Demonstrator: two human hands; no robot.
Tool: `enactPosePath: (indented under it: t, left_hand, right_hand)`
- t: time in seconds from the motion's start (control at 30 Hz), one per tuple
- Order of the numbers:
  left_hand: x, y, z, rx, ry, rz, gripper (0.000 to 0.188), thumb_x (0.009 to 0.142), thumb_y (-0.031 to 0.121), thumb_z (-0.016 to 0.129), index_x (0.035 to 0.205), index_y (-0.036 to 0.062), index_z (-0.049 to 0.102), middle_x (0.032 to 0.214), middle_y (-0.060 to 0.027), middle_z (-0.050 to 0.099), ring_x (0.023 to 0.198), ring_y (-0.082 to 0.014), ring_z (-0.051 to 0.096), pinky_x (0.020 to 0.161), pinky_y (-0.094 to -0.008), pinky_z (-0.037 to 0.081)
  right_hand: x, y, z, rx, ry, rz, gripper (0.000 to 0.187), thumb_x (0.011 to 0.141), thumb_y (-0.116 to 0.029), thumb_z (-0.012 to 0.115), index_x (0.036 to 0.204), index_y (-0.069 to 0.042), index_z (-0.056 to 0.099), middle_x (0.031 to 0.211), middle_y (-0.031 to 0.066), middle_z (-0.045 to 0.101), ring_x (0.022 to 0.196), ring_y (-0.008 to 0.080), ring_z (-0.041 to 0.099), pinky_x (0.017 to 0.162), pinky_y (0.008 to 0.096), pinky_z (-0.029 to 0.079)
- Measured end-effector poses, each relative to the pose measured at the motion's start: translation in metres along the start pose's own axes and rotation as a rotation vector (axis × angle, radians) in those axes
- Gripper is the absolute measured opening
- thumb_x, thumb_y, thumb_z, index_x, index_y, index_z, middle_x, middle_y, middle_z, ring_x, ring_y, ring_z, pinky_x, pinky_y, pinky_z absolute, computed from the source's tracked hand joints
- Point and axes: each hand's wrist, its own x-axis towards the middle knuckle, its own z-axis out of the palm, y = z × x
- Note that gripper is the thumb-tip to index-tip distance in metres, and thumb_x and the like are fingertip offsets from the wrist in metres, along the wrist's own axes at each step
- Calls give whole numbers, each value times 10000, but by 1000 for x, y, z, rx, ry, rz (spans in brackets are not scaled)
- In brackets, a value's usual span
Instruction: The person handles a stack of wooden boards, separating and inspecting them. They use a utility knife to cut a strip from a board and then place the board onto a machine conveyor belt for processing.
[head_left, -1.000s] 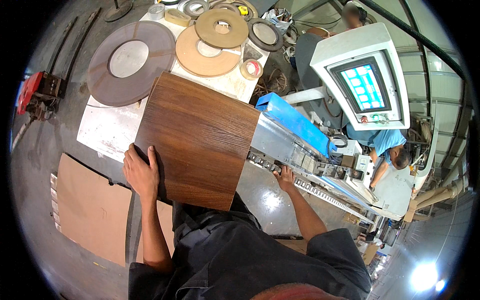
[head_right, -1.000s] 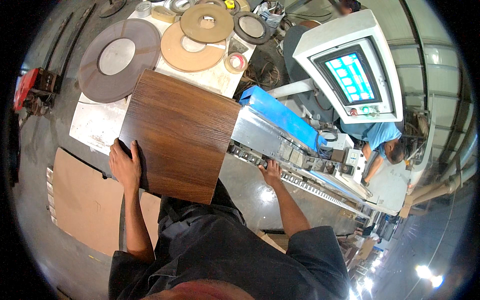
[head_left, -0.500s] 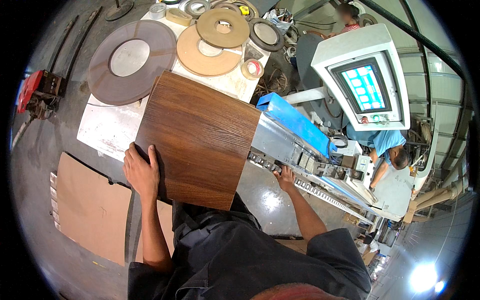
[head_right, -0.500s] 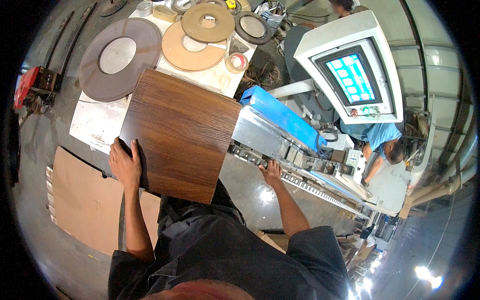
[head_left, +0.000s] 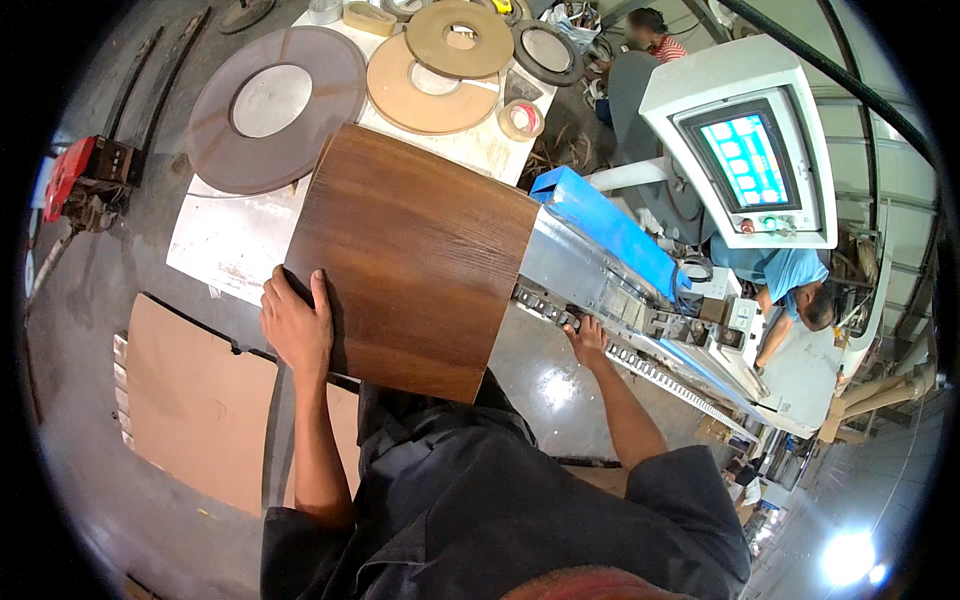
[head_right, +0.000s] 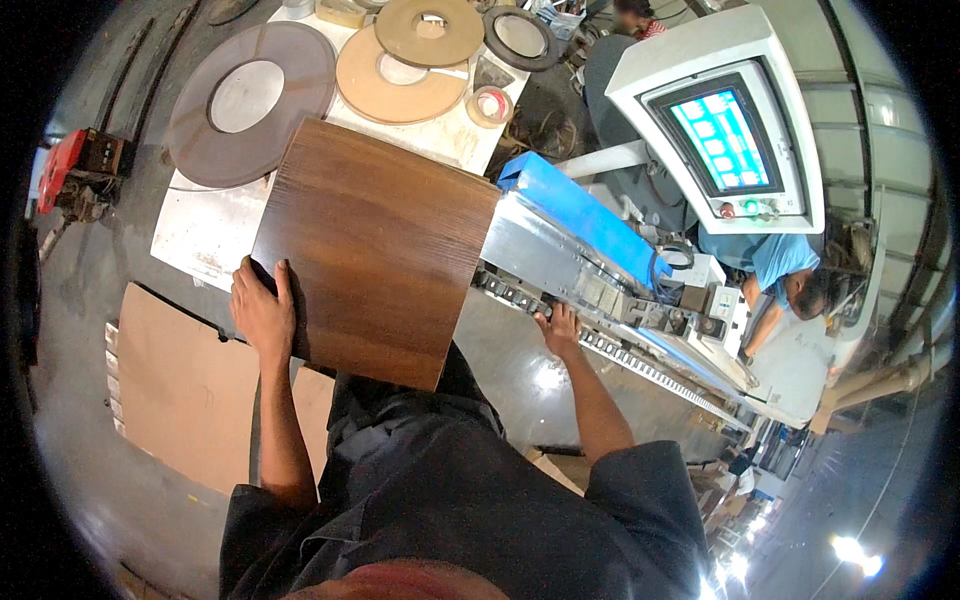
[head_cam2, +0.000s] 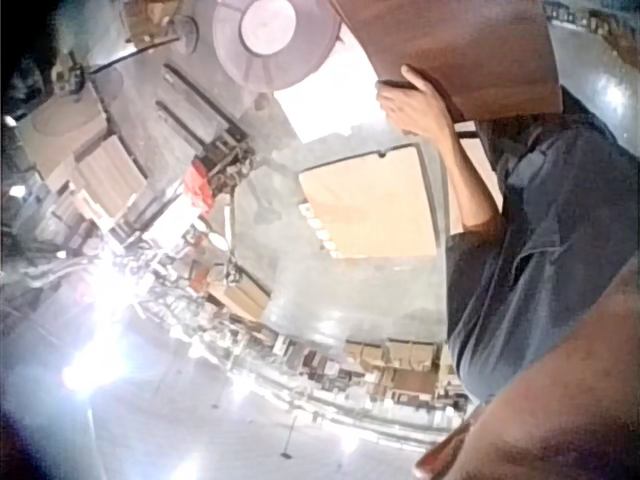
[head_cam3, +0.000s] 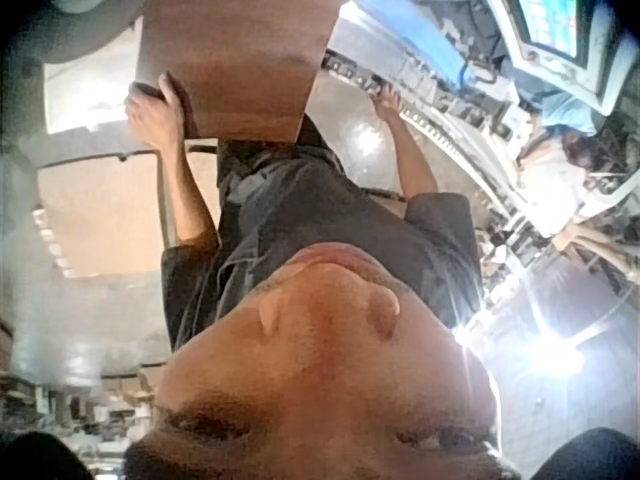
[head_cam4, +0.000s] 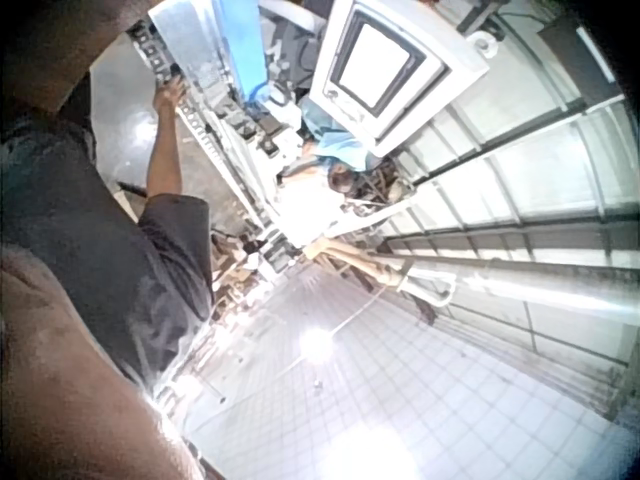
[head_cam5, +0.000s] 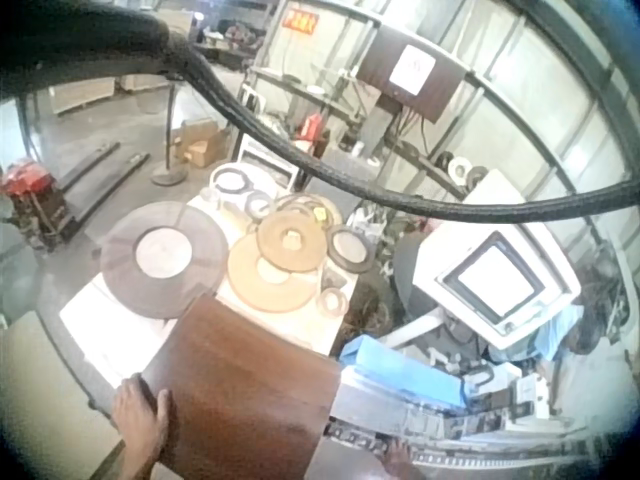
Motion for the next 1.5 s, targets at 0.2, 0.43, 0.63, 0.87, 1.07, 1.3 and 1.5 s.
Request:
enactPosePath:
  t: [0.2, 0.43, 0.63, 0.87, 1.07, 1.3, 1.5]
  left_hand:
    - [0, -3, 2, 15, -5, -1, 632, 1046, 468, 643, 1415, -40, 579, 1318, -227, 667, 1234, -406, 626, 1061, -503, 477]
    - [0, -1, 0, 17, -13, -4, 638, 1049, 472, 637, 1421, -43, 576, 1324, -232, 665, 1239, -411, 624, 1065, -504, 476]
    - [-1, 0, 0, 22, -2, -10, 638, 1051, 470, 636, 1429, -40, 570, 1321, -224, 663, 1239, -404, 619, 1060, -499, 476]
    - [0, 2, -1, 27, -19, -17, 639, 1053, 472, 634, 1430, -40, 573, 1317, -221, 662, 1245, -402, 615, 1066, -497, 472]
    - [0, 1, -1, 26, -12, -9, 638, 1055, 472, 633, 1426, -43, 577, 1315, -224, 661, 1248, -402, 615, 1072, -495, 471]
    - [0, 0, 1, 26, -11, -14, 643, 1049, 470, 642, 1425, -47, 581, 1308, -227, 664, 1231, -405, 624, 1065, -498, 479]
    - [1, 1, -1, 28, -12, -14, 636, 1047, 466, 645, 1422, -43, 583, 1303, -225, 668, 1229, -403, 626, 1059, -498, 480]
  right_hand:
    - [1, -2, -3, 11, -6, -6, 776, 1031, -716, 512, 1489, -89, 492, 1473, 205, 539, 1414, 429, 488, 1189, 632, 320]
    - [-1, -3, -4, 33, -3, -3, 835, 1005, -759, 512, 1510, -93, 511, 1475, 214, 543, 1407, 443, 488, 1195, 629, 321]
    - [0, -8, -6, 0, -24, 24, 781, 1030, -698, 539, 1517, -89, 485, 1498, 203, 520, 1417, 435, 478, 1194, 622, 320]
    - [1, -2, -1, 7, -6, 11, 811, 1021, -728, 521, 1511, -83, 497, 1477, 212, 542, 1408, 436, 493, 1192, 627, 321]
    - [0, 0, 2, 8, 28, -7, 802, 1021, -726, 521, 1495, -79, 514, 1454, 205, 563, 1395, 426, 508, 1191, 628, 323]
    - [1, 2, 1, 41, -7, -10, 939, 987, -833, 438, 1520, -63, 511, 1483, 223, 533, 1417, 440, 480, 1192, 636, 314]
    - [0, 0, -1, 50, 9, -14, 935, 984, -833, 439, 1519, -69, 513, 1489, 216, 531, 1417, 439, 480, 1190, 636, 317]
